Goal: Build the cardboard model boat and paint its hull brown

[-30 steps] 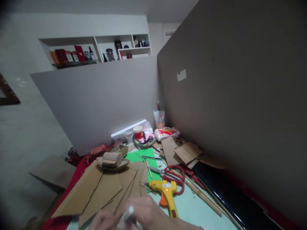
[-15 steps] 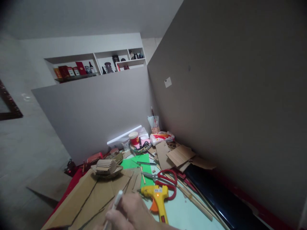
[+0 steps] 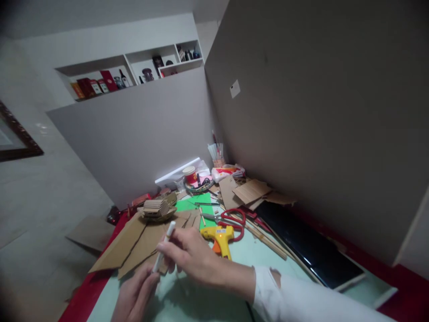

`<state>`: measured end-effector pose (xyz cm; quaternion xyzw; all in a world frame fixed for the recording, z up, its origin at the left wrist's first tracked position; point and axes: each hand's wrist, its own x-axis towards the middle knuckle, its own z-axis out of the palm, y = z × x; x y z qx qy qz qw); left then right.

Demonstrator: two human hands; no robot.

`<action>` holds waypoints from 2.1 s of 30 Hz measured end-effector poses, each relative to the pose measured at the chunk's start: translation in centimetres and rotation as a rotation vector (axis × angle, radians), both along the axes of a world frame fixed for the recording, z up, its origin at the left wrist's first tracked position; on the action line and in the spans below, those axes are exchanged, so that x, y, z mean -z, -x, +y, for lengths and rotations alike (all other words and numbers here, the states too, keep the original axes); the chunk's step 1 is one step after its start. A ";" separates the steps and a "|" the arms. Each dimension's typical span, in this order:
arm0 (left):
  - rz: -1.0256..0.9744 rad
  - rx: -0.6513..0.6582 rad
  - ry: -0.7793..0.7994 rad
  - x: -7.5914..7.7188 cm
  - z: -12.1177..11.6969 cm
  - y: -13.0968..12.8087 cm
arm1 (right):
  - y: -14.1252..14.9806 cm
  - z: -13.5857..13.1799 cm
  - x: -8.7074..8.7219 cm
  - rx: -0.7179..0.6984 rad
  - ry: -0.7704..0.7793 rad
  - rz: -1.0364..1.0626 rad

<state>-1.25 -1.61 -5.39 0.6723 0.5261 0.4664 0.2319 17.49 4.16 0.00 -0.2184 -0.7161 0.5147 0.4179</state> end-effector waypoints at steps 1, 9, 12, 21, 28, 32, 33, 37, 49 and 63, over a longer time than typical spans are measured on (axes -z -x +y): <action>-0.015 0.006 0.008 -0.2 -0.2 -0.1 | 0.1 0.1 0.3 -0.001 0.001 0.010; -0.230 0.063 0.222 -0.1 -0.4 -0.5 | 0.3 1.1 1.1 0.210 -0.225 0.030; -0.379 0.115 0.340 -0.4 -0.3 -0.7 | -0.4 2.0 1.0 0.335 -0.487 0.001; -0.593 0.181 0.452 -0.2 -0.4 -0.3 | -0.7 1.7 0.5 0.073 -0.843 -0.209; -0.571 0.067 0.250 -0.5 0.1 0.5 | -0.1 1.2 -0.1 0.032 -0.133 0.027; -0.413 0.021 0.109 -0.8 -0.3 0.1 | 0.5 0.8 0.3 -0.011 0.140 0.104; -0.345 0.016 0.099 -0.8 -0.4 0.1 | 0.6 0.7 0.4 -0.012 0.181 0.112; -0.173 0.008 0.115 -0.9 -0.5 0.4 | 1.0 1.0 0.8 -0.029 0.292 0.111; -0.064 -0.003 0.220 -1.9 0.4 -0.4 | 1.0 0.9 1.6 -0.011 0.257 0.091; -0.383 0.116 0.481 -5.6 2.4 2.4 | 3.2 2.3 -4.0 -0.021 0.117 0.138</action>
